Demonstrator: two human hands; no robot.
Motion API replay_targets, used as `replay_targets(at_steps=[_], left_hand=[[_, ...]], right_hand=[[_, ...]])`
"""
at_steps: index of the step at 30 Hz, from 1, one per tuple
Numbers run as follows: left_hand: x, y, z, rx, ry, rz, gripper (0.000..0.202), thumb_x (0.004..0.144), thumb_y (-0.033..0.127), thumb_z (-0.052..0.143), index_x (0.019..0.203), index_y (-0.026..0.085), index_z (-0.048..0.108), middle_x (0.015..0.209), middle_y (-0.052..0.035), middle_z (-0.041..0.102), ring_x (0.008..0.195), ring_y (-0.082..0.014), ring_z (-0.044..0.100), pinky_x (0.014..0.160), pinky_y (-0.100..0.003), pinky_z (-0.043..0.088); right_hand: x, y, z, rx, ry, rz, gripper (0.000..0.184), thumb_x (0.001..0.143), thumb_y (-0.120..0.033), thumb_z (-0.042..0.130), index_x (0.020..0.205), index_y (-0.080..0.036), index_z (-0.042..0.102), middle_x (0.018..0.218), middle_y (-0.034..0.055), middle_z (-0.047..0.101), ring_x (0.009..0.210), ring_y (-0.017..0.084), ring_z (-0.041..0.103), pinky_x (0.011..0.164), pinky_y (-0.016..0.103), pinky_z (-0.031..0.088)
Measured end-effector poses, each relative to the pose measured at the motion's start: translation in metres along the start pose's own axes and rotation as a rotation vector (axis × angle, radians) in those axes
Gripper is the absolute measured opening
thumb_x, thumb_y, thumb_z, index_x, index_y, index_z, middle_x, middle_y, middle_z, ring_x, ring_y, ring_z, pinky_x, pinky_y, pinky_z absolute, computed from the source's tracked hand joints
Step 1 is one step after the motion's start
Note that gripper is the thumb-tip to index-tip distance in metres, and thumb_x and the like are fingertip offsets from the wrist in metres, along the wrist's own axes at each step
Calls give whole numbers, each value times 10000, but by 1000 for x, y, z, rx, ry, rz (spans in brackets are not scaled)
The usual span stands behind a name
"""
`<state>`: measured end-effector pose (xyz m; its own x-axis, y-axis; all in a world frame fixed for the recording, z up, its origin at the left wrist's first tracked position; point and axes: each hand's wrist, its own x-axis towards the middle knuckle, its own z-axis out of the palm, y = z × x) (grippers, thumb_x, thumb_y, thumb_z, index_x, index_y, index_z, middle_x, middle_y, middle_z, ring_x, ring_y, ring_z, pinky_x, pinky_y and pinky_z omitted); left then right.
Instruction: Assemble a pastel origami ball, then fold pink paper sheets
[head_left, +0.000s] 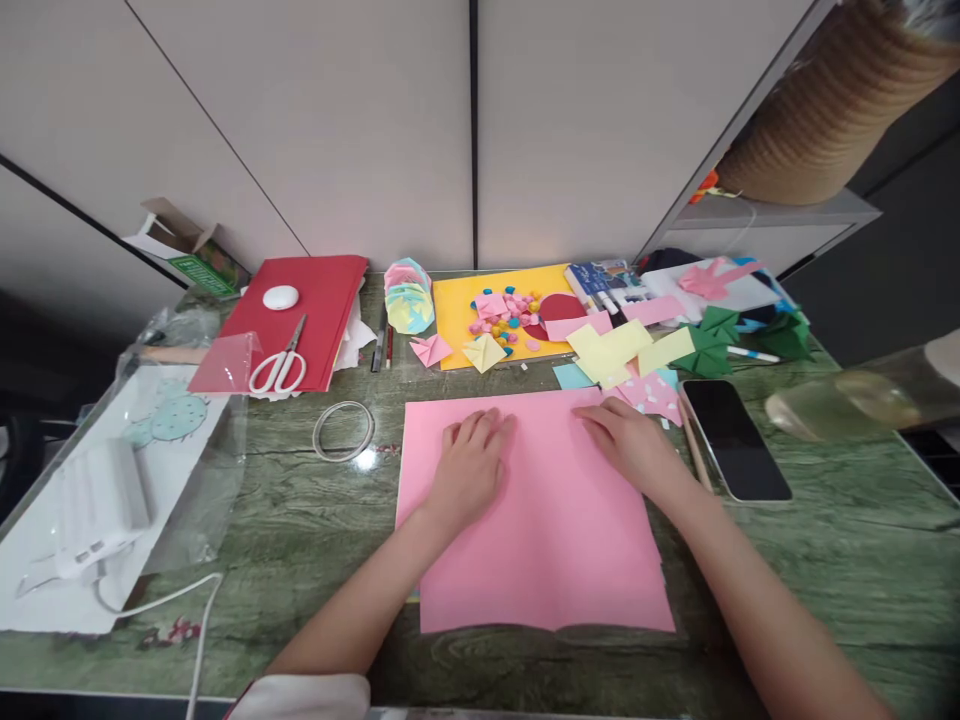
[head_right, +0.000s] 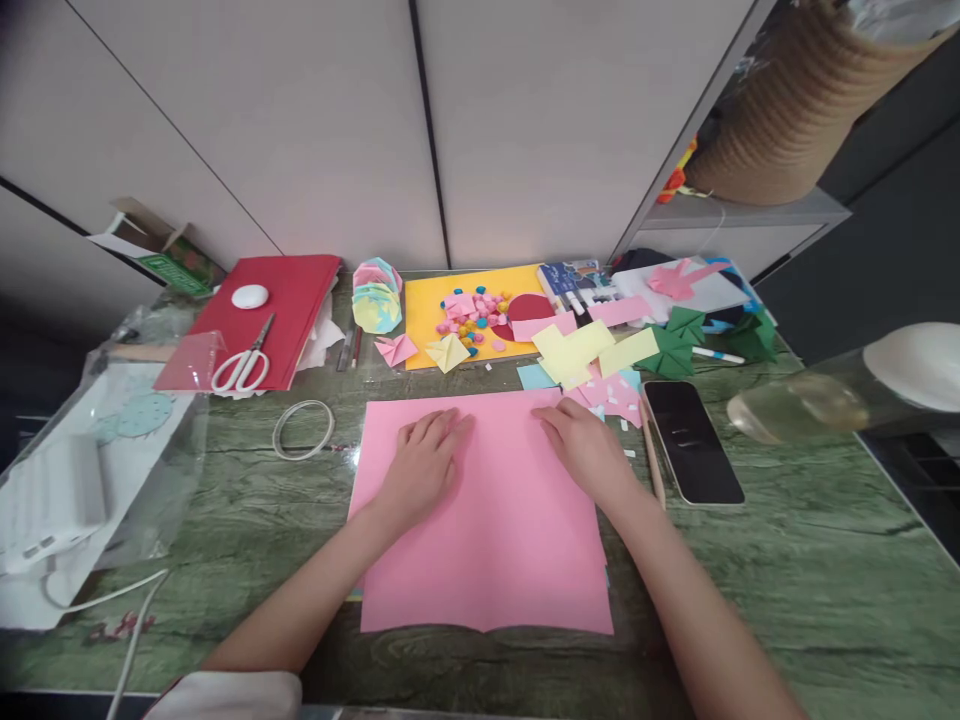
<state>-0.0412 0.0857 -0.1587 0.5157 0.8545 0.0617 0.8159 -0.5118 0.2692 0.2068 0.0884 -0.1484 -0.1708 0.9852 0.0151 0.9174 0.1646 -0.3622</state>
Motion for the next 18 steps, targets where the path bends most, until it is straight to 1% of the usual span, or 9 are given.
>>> replay_targets(at_steps=[3,7,14,18], left_hand=[[3,3,0,20,-12,-22,524,806,158,406,1327,213,409,1330,-118,454,1201,-285,377,918,-469,318],[5,7,1,29,-23,-39,537,792,155,411,1327,210,408,1329,-118,447,1201,-290,361,918,-475,314],[4,7,3,40,-15,-44,539,784,158,418,1321,211,413,1329,-113,445,1193,-290,368,923,-479,312],[3,7,3,50,-6,-35,535,787,162,419,1319,210,415,1326,-109,451,1192,-290,375,922,-478,319]], right_hand=[[-3,3,6,-27,16,-24,335,907,-258,364,1129,-200,608,926,83,593,847,205,610,746,317,473],[-4,6,10,-7,24,-24,338,909,-255,362,1135,-186,603,913,85,591,847,206,604,763,324,469],[-7,8,10,43,30,-19,323,895,-228,377,1113,-195,615,937,82,608,862,203,608,768,321,470],[-9,7,10,84,12,-5,326,899,-235,372,1105,-196,621,975,84,611,897,203,607,811,326,460]])
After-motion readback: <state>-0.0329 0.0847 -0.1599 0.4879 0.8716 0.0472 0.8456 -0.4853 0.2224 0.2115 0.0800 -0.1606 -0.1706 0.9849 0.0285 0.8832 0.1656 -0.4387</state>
